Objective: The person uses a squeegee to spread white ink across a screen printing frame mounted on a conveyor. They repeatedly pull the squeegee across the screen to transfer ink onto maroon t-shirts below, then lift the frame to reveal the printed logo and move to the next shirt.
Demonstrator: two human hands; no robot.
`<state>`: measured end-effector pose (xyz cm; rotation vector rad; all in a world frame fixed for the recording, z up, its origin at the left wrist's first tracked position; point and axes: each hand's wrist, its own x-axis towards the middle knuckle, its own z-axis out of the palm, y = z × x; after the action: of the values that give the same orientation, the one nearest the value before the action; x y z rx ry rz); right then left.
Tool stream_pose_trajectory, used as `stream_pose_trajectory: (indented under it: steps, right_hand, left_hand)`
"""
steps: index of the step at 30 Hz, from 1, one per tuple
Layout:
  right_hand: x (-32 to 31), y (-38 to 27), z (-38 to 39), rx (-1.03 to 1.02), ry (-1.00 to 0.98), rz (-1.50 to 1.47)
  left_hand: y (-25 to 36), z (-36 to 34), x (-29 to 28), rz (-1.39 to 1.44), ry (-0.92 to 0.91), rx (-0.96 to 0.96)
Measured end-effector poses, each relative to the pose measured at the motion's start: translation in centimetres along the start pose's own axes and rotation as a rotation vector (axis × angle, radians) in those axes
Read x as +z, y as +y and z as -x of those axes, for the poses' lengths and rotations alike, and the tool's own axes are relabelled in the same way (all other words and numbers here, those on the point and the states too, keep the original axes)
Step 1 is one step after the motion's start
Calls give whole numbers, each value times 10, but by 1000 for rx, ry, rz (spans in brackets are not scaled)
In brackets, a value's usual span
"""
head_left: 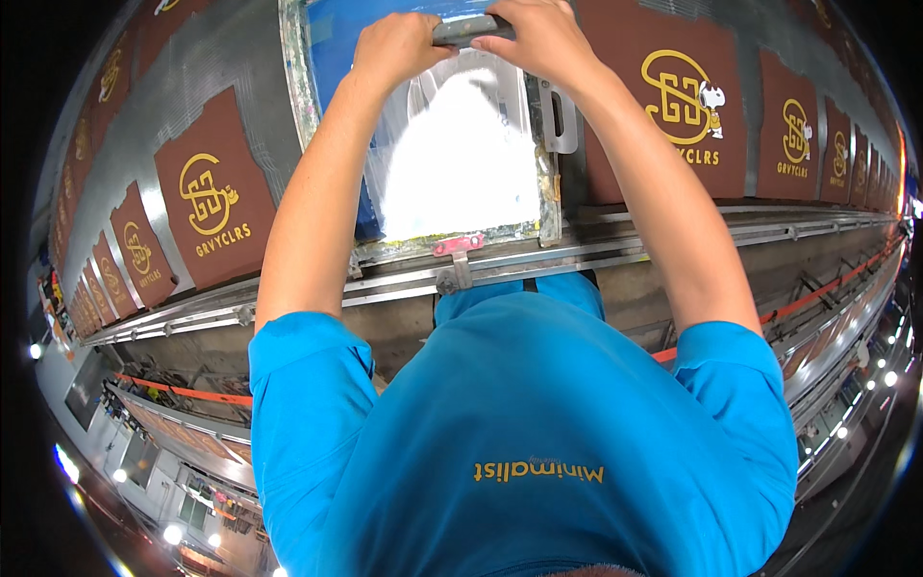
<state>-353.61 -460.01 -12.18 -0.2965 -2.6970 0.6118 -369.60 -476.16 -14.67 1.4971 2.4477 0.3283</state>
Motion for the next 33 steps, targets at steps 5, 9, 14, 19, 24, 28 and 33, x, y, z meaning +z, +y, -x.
stream_pose_trajectory:
  steps: [5, 9, 14, 19, 24, 28, 33]
  right_hand:
    - [35, 10, 32, -3, -123, 160]
    - [27, -40, 130, -8, -80, 12]
    - [7, -64, 159, 18, -243, -35]
    - [13, -9, 46, -117, -231, 70]
    - [30, 9, 2, 19, -128, 103]
    - [36, -12, 75, -16, -92, 94]
    - [18, -72, 177, 84, -150, 38]
  left_hand:
    - [20, 26, 13, -69, 69, 10]
    - [55, 127, 49, 40, 52, 38]
    - [70, 153, 33, 131, -208, -40]
    - [19, 59, 1, 38, -86, 23]
    - [-1, 10, 12, -32, 82, -11]
    - [38, 75, 32, -49, 46, -65]
    - [81, 174, 53, 54, 35, -35]
